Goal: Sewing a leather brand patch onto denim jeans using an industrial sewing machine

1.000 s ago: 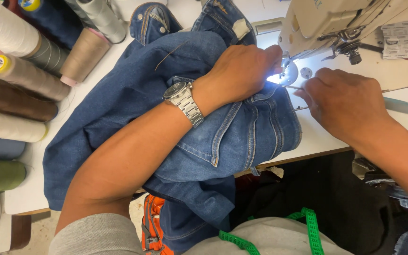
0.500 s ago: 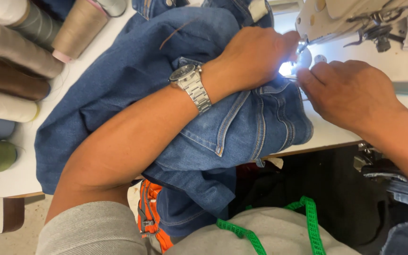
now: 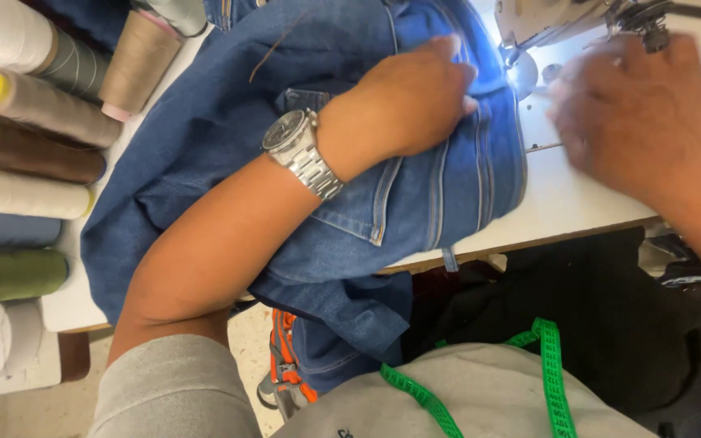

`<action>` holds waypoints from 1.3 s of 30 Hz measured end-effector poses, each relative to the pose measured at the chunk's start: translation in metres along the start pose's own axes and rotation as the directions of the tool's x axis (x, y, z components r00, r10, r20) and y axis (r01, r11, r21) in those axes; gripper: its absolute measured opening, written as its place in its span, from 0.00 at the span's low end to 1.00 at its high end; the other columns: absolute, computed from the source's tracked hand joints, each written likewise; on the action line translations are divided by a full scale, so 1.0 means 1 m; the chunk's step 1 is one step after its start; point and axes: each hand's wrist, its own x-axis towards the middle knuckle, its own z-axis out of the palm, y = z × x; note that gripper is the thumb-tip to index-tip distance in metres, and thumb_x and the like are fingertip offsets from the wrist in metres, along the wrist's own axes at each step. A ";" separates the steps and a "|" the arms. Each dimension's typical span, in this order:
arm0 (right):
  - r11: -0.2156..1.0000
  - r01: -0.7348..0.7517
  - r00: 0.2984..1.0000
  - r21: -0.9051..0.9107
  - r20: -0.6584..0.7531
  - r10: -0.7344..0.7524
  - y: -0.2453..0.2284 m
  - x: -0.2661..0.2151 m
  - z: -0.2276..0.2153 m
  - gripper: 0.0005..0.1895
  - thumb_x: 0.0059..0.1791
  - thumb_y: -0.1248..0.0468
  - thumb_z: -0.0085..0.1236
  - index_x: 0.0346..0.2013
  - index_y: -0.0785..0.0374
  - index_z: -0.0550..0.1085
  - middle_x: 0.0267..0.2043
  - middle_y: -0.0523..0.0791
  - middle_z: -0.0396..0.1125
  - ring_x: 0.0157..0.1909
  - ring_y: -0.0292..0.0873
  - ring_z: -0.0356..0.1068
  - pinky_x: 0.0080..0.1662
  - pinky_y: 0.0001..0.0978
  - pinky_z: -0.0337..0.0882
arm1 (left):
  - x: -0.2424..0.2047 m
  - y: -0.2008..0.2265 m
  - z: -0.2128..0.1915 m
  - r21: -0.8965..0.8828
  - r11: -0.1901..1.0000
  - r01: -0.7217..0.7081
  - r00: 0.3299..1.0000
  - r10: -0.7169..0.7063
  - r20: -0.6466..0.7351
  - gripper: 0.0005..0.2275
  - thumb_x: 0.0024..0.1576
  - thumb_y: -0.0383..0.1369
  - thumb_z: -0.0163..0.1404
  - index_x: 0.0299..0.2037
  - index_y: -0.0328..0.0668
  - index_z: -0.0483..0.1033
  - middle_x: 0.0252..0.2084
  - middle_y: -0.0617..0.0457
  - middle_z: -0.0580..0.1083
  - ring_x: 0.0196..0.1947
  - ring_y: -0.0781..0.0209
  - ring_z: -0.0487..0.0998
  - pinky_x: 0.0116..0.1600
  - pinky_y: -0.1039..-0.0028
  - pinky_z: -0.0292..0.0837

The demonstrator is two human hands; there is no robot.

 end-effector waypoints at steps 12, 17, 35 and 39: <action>0.407 0.704 0.696 0.583 -0.679 -0.233 -0.054 0.050 -0.058 0.16 0.53 0.53 0.55 0.49 0.59 0.76 0.52 0.48 0.73 0.57 0.54 0.69 0.61 0.53 0.64 | 0.018 -0.035 -0.005 0.084 0.994 -0.073 0.987 0.085 -0.139 0.26 0.70 0.49 0.43 0.69 0.36 0.63 0.71 0.39 0.59 0.68 0.38 0.64 0.64 0.51 0.64; 0.361 0.616 0.779 0.700 -0.610 -0.148 -0.072 0.049 -0.056 0.17 0.55 0.52 0.51 0.50 0.60 0.73 0.49 0.49 0.72 0.57 0.56 0.68 0.62 0.54 0.60 | 0.024 -0.038 -0.007 0.116 0.982 -0.151 0.977 0.166 -0.136 0.23 0.72 0.45 0.39 0.69 0.34 0.61 0.70 0.39 0.60 0.70 0.41 0.62 0.62 0.50 0.69; 0.052 -0.148 0.926 0.988 0.120 0.358 -0.071 -0.072 -0.075 0.12 0.51 0.68 0.55 0.50 0.62 0.76 0.47 0.44 0.74 0.35 0.38 0.77 0.45 0.31 0.73 | 0.053 -0.058 -0.021 0.413 0.901 -0.130 0.947 0.237 -0.218 0.28 0.67 0.51 0.55 0.68 0.41 0.64 0.61 0.39 0.72 0.54 0.36 0.75 0.49 0.50 0.73; 0.597 0.354 0.860 0.720 -0.502 0.096 -0.057 -0.054 -0.073 0.18 0.49 0.71 0.50 0.54 0.66 0.72 0.59 0.59 0.65 0.57 0.60 0.68 0.55 0.49 0.72 | 0.002 0.000 -0.040 0.531 0.845 -0.066 0.978 0.160 -0.132 0.13 0.55 0.35 0.53 0.50 0.44 0.75 0.48 0.43 0.73 0.45 0.44 0.72 0.42 0.57 0.69</action>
